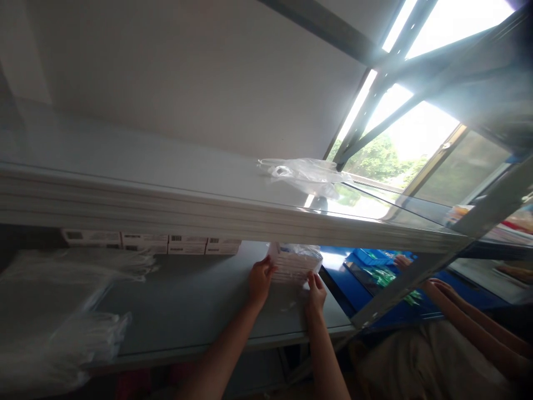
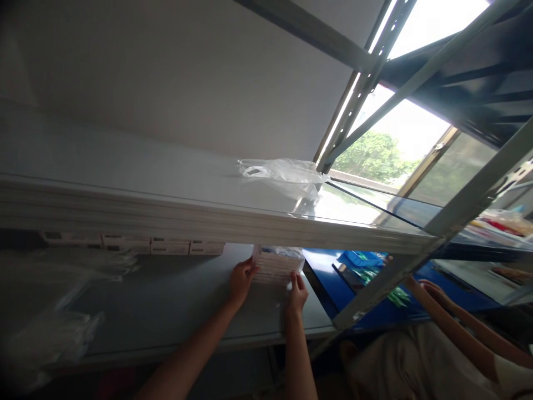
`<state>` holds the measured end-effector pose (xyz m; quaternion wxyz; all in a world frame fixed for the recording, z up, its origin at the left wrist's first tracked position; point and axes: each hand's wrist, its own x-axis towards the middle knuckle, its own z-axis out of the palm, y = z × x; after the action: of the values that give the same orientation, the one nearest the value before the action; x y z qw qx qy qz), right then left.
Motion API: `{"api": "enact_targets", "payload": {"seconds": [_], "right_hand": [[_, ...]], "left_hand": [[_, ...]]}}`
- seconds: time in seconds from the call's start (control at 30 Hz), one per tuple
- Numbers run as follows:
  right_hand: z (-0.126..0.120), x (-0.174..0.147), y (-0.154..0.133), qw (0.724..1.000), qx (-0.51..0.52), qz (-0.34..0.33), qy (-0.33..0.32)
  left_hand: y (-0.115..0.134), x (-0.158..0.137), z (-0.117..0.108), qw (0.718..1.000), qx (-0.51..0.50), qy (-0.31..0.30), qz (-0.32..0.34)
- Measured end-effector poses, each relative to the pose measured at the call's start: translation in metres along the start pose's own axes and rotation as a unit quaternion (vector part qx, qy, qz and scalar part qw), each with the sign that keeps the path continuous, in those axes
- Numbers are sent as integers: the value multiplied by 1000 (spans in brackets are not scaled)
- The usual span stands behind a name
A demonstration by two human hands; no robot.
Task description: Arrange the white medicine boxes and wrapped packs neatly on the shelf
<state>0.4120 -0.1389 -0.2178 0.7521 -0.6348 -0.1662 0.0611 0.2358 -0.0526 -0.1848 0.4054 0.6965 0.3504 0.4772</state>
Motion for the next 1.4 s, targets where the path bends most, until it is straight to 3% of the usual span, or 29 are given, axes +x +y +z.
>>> {"api": "enact_targets", "payload": {"seconds": [0.23, 0.33, 0.47, 0.53, 0.7, 0.93, 1.17, 1.4], "right_hand": [[2, -2, -3, 1000, -9, 18, -8], [3, -9, -13, 998, -52, -18, -26], [4, -21, -25, 978, -125, -133, 97], [2, -26, -27, 963, -171, -155, 135], [-1, -30, -26, 959, -202, -179, 91], [3, -36, -38, 948, -288, -117, 74], [3, -36, -39, 959, -250, -123, 59], [5, -31, -32, 937, -293, -171, 78]], "left_hand": [[-4, 1, 3, 1000, 5, -6, 3], [-7, 2, 6, 1000, -9, -1, 10], [-9, 1, 8, 1000, -16, 4, 11], [-8, 0, 7, 999, -17, 19, 21], [-2, -2, 1, 991, -2, 107, 86], [7, -2, -5, 992, 53, 71, 88], [10, -2, -9, 992, 65, 86, 71], [9, 0, -7, 990, 56, 92, 94]]}}
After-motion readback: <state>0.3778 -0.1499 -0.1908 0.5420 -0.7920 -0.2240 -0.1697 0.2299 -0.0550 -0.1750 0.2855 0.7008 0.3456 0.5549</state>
